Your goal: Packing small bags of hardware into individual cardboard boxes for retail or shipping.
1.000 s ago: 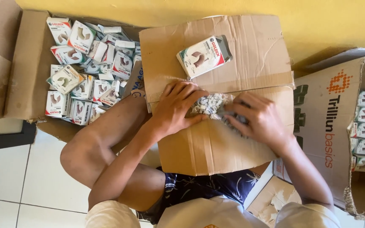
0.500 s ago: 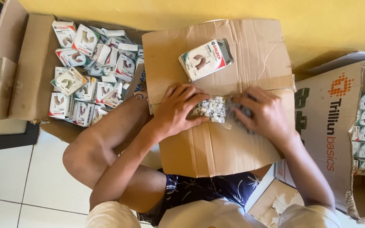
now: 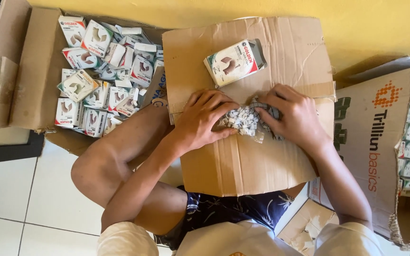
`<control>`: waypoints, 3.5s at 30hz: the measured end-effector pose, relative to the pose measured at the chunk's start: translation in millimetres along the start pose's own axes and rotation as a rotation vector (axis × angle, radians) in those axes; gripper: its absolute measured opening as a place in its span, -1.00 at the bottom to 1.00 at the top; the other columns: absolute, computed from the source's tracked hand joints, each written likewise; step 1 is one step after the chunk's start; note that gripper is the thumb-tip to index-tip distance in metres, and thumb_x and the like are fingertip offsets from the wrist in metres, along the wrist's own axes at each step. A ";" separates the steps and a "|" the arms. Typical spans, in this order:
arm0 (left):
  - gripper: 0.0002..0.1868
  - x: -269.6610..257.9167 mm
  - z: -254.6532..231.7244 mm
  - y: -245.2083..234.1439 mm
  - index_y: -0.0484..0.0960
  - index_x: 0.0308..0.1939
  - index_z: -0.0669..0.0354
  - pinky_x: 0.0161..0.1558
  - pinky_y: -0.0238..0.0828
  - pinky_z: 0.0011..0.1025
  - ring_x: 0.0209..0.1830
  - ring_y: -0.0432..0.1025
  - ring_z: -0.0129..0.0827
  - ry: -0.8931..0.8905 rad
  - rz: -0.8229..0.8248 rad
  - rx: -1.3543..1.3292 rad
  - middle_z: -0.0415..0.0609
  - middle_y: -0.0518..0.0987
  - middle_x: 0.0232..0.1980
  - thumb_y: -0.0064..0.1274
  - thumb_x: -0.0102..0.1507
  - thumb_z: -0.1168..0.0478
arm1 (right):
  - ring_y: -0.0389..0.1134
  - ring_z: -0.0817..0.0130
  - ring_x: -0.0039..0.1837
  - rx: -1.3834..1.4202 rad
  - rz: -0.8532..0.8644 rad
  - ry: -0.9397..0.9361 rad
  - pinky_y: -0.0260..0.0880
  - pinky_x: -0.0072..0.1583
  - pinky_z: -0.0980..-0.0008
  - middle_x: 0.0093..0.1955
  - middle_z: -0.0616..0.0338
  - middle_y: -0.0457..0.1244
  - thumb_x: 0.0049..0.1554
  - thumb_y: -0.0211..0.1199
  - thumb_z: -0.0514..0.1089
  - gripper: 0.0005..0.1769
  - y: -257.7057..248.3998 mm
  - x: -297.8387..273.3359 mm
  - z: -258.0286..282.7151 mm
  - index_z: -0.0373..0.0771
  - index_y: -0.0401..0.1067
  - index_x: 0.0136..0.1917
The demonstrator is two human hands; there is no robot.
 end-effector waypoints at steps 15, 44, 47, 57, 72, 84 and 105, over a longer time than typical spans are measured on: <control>-0.44 -1.8 4.7 4.3 0.47 0.07 0.00 0.25 0.06 -0.20 0.17 0.27 -0.31 0.017 -0.029 0.047 -0.14 0.43 -0.03 0.17 0.11 -0.16 | 0.32 0.24 -0.14 -0.088 0.047 -0.033 0.35 -0.18 0.32 -0.21 0.23 0.20 0.09 0.23 0.00 -0.81 10.1 20.1 17.2 -0.14 0.46 -0.19; -0.24 -6.7 -0.5 -12.3 0.35 0.22 0.17 0.29 0.04 -0.12 0.19 0.30 -0.17 0.052 -0.015 -0.072 0.02 0.48 0.05 0.25 0.06 -0.09 | 0.32 0.24 -0.07 -0.247 0.029 0.107 0.35 -0.14 0.28 -0.20 0.25 0.19 0.06 0.28 0.04 -0.82 0.1 8.4 -7.6 -0.05 0.48 -0.13; -0.42 -5.3 1.3 -12.8 0.45 0.09 0.13 0.21 0.15 -0.14 0.15 0.34 -0.21 0.136 -0.078 -0.060 -0.04 0.51 0.01 0.21 0.09 -0.05 | 0.33 0.18 -0.06 -0.109 -0.008 0.177 0.35 -0.13 0.22 -0.21 0.22 0.20 0.05 0.31 0.00 -0.83 -19.5 -5.0 -4.8 -0.07 0.48 -0.13; -0.74 -5.9 -1.7 2.2 0.53 -0.40 0.04 -0.32 0.35 -0.47 -0.68 0.38 -0.45 0.110 -0.367 -0.270 -0.26 0.44 -0.65 0.10 0.22 -0.03 | 0.33 0.18 -0.12 0.129 -0.154 0.176 0.34 -0.07 0.30 -0.21 0.22 0.24 0.06 0.33 -0.11 -0.91 -45.1 -36.1 15.3 -0.11 0.52 -0.13; -0.52 -9.3 -4.6 -8.0 0.50 0.10 -0.04 0.11 0.17 -0.25 0.19 0.33 -0.23 0.026 -0.180 0.041 -0.11 0.49 0.09 -0.04 0.23 -0.19 | 0.32 0.06 -0.09 0.071 -0.082 0.057 0.33 -0.11 0.19 -0.18 0.06 0.23 0.09 0.30 -0.16 -0.87 -25.2 4.2 13.9 -0.20 0.48 -0.07; -0.54 -5.3 10.5 -18.9 0.51 0.11 -0.13 0.08 0.16 -0.18 0.27 0.26 -0.20 0.062 -0.030 -0.029 -0.17 0.44 0.21 0.03 0.21 -0.17 | 0.37 0.18 -0.16 0.189 0.145 -0.148 0.40 -0.17 0.29 -0.23 0.12 0.29 0.02 0.25 -0.11 -0.88 -2.0 3.4 54.6 -0.18 0.50 -0.20; -0.50 -5.5 11.3 -16.1 0.48 0.12 -0.13 0.07 0.14 -0.24 0.27 0.23 -0.33 0.011 -0.020 0.017 -0.23 0.45 0.18 0.12 0.15 -0.14 | 0.34 0.16 -0.10 -0.014 0.015 -0.027 0.33 -0.18 0.27 -0.17 0.17 0.23 0.09 0.29 -0.06 -0.85 15.6 22.7 1.6 -0.16 0.48 -0.14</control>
Point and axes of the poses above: each hand's wrist, its own x-axis towards the middle knuckle, its own y-axis out of the palm, z = x × y, the point moved 2 cm from there along x, towards the middle knuckle
